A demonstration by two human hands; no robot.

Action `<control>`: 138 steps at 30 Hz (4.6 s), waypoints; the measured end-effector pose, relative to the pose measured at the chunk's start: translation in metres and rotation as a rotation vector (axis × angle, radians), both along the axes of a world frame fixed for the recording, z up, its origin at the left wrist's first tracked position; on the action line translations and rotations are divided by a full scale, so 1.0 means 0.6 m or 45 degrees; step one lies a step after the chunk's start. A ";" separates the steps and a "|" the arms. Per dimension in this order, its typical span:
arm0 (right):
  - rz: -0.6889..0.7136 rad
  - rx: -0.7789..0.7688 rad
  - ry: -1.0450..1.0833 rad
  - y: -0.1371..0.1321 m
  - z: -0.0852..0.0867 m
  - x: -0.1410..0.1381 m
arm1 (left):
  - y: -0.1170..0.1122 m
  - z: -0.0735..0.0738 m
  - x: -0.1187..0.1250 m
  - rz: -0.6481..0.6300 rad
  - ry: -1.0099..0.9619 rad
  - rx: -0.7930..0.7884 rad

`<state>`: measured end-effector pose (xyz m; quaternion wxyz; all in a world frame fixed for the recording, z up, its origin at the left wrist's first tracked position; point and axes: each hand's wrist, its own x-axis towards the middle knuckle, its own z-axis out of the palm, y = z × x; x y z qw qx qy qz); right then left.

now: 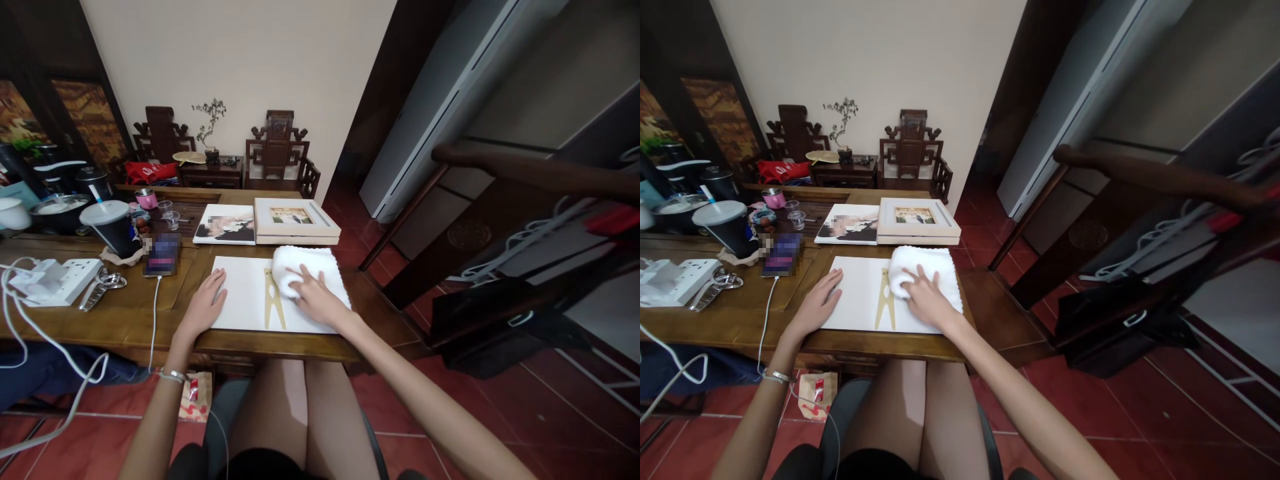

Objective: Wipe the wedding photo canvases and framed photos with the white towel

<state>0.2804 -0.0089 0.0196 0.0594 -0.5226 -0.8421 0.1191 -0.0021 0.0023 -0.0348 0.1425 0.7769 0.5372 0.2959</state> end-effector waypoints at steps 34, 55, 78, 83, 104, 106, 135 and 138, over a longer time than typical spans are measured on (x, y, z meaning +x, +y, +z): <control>0.374 0.100 -0.082 -0.126 0.011 -0.123 | 0.001 -0.003 0.001 0.025 0.002 -0.016; 0.328 0.203 -0.134 -0.079 -0.004 -0.177 | 0.000 0.003 0.000 0.017 -0.061 -0.057; 0.365 0.206 0.018 -0.038 0.002 -0.217 | 0.015 -0.003 -0.012 0.143 -1.029 -0.132; 0.647 -0.012 0.111 -0.106 0.022 -0.142 | 0.008 0.003 -0.003 0.184 -0.937 -0.114; 0.135 0.027 0.105 0.115 0.038 -0.228 | -0.001 0.008 0.007 0.049 -0.082 0.026; 0.079 0.014 0.094 0.113 0.036 -0.192 | -0.001 0.006 0.006 0.052 -0.081 0.010; 0.136 0.146 0.096 0.035 -0.027 0.052 | -0.001 0.004 0.004 0.025 -0.074 -0.021; 0.031 0.193 0.064 0.085 -0.029 0.031 | -0.001 0.006 0.004 0.032 -0.077 -0.008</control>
